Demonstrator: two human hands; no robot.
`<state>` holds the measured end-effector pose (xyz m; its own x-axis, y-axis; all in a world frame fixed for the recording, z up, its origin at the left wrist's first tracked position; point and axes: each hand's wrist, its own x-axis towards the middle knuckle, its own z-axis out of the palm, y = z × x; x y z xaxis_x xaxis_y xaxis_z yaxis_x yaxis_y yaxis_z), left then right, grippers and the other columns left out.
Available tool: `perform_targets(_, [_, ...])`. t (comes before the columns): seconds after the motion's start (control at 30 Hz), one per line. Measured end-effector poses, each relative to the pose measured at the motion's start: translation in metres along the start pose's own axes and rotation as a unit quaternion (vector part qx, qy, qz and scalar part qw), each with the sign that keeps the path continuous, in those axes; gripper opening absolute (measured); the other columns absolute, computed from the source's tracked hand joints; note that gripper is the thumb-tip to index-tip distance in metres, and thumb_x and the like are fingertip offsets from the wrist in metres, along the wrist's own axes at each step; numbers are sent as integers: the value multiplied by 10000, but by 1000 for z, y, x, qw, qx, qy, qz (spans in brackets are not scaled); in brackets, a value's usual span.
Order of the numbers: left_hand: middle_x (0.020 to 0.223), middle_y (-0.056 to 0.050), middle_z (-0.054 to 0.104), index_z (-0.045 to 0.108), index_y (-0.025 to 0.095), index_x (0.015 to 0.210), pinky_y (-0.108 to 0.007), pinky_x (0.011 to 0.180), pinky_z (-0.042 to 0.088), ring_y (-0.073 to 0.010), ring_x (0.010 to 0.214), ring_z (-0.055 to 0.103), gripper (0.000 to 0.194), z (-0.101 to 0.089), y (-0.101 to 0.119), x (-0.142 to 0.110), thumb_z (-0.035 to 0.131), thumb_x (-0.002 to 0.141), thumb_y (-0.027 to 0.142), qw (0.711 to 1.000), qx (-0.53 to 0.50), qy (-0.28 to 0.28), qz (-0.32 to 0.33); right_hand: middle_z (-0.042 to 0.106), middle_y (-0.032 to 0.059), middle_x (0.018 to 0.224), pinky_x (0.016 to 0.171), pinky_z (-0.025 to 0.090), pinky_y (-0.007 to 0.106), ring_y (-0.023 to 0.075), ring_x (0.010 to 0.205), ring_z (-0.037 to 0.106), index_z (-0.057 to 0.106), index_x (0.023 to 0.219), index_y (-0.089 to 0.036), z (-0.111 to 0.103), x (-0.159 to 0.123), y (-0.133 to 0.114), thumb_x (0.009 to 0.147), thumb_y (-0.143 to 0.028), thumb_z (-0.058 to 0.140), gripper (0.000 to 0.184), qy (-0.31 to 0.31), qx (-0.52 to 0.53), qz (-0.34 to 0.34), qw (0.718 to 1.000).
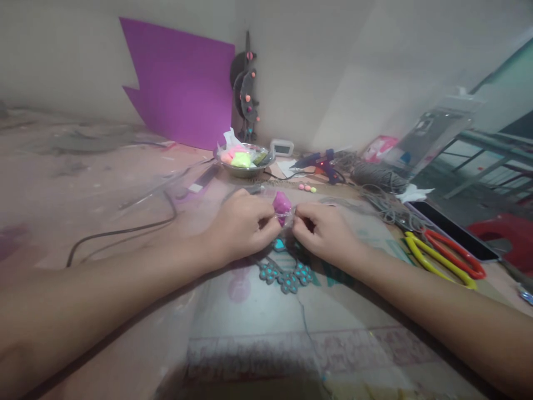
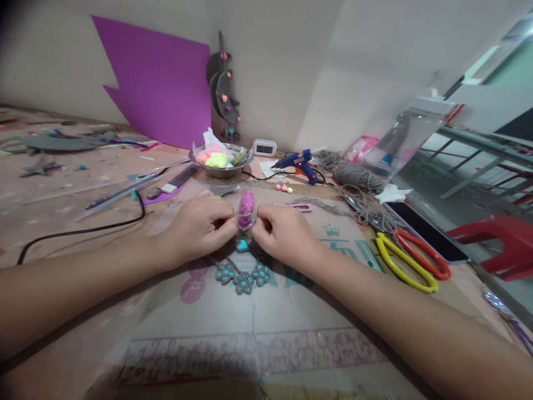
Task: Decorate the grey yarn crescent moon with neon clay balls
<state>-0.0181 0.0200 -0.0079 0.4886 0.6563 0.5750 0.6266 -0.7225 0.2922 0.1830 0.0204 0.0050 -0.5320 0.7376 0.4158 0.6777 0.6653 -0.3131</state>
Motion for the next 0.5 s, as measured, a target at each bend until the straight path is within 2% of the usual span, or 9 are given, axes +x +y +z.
perform_targets(0.1, [535, 24, 517, 478, 163, 548, -318, 655, 291, -115, 549, 419, 324, 1, 0, 0, 489, 866, 226, 1000, -1, -9, 10, 425, -36, 555, 552, 259, 273, 125, 544, 404, 368, 619, -214, 0, 3, 4, 787, -168, 488, 212, 3, -14, 27, 1000])
perform_targets(0.2, [550, 23, 522, 484, 163, 566, -325, 668, 297, -121, 569, 438, 336, 3, 0, 0, 481, 896, 227, 999, 7, -23, 29, 519, -30, 663, 563, 323, 263, 133, 587, 475, 451, 780, -216, 4, 4, 6, 778, -165, 519, 85, 39, 38, 44, 998])
perform_targets(0.27, [574, 21, 534, 497, 166, 594, -327, 672, 308, -128, 589, 458, 324, 3, 0, 0, 474, 913, 222, 999, 9, -24, 36, 542, -21, 736, 598, 380, 263, 142, 641, 514, 446, 877, -219, 6, 2, 6, 790, -150, 509, 127, 77, 84, 22, 993])
perform_targets(0.33, [617, 12, 551, 514, 172, 635, -325, 679, 333, -143, 627, 488, 306, 3, -1, 0, 481, 930, 245, 999, 7, -12, 41, 530, -22, 743, 625, 411, 267, 145, 665, 520, 432, 876, -227, 7, 0, 7, 799, -128, 495, 140, 104, 109, -13, 988])
perform_targets(0.43, [808, -38, 612, 568, 173, 801, -342, 744, 413, -199, 796, 562, 257, 2, -5, -1, 579, 913, 403, 998, 2, 48, 51, 518, -28, 726, 624, 422, 260, 138, 660, 515, 436, 836, -231, 5, -5, 6, 790, -87, 496, 163, 111, 122, -42, 985])
perform_targets(0.5, [1057, -107, 628, 571, 159, 1039, -392, 874, 454, -258, 1012, 579, 422, 2, -9, -1, 681, 832, 509, 995, -6, 86, 54, 527, -26, 740, 622, 430, 252, 130, 665, 522, 449, 831, -228, 5, -8, 6, 792, -64, 493, 174, 110, 135, -53, 983])
